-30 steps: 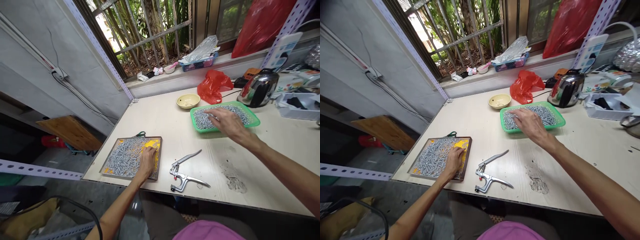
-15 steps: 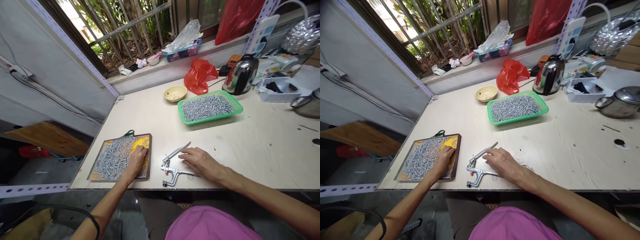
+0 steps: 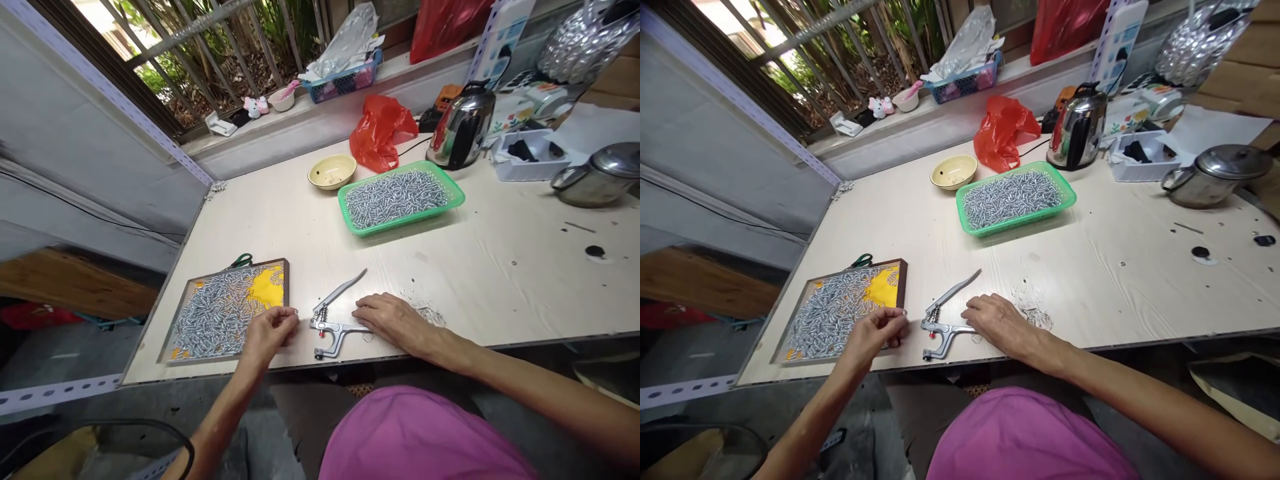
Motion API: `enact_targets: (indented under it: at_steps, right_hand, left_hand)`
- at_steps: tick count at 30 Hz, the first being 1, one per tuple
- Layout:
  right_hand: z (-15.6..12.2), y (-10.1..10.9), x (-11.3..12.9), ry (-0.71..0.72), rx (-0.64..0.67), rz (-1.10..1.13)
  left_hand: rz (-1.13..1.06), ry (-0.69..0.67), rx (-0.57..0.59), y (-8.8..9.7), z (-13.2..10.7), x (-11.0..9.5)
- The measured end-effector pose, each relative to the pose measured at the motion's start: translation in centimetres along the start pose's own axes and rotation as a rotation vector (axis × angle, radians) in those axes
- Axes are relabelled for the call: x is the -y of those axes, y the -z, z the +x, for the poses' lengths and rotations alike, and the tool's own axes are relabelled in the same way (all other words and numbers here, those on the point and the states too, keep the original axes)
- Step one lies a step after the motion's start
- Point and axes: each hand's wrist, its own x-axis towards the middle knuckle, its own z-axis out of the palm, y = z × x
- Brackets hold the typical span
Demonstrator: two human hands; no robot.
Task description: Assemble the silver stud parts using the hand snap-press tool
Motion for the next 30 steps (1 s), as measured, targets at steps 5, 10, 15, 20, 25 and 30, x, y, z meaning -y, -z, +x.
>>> enact_targets:
  at_steps: [5,10,15,20,25,30]
  right_hand:
    - [0.0,0.0,0.8,-0.035,0.034,-0.017]
    - [-0.4,0.2,1.5,-0.046,0.068,0.019]
    - [-0.9,0.3,1.7,-0.052,0.085,0.041]
    - [-1.0,0.1,1.8,-0.054,0.102,0.032]
    - [-0.8,0.3,1.6,-0.064,0.107,0.006]
    - [1.5,1.4,0.1,-0.072,0.119,-0.097]
  left_hand:
    - [-0.203,0.229,0.234,-3.2,-2.6,-0.2]
    - [-0.212,0.314,0.3,-3.6,-2.3,0.8]
    - [-0.126,0.313,0.329,-3.4,-1.7,0.9]
    - [-0.02,0.299,0.441,-3.1,-1.2,0.4]
    - [0.051,0.332,0.518,-3.0,-0.7,0.4]
    - [0.012,0.357,0.501,-3.1,-0.8,0.7]
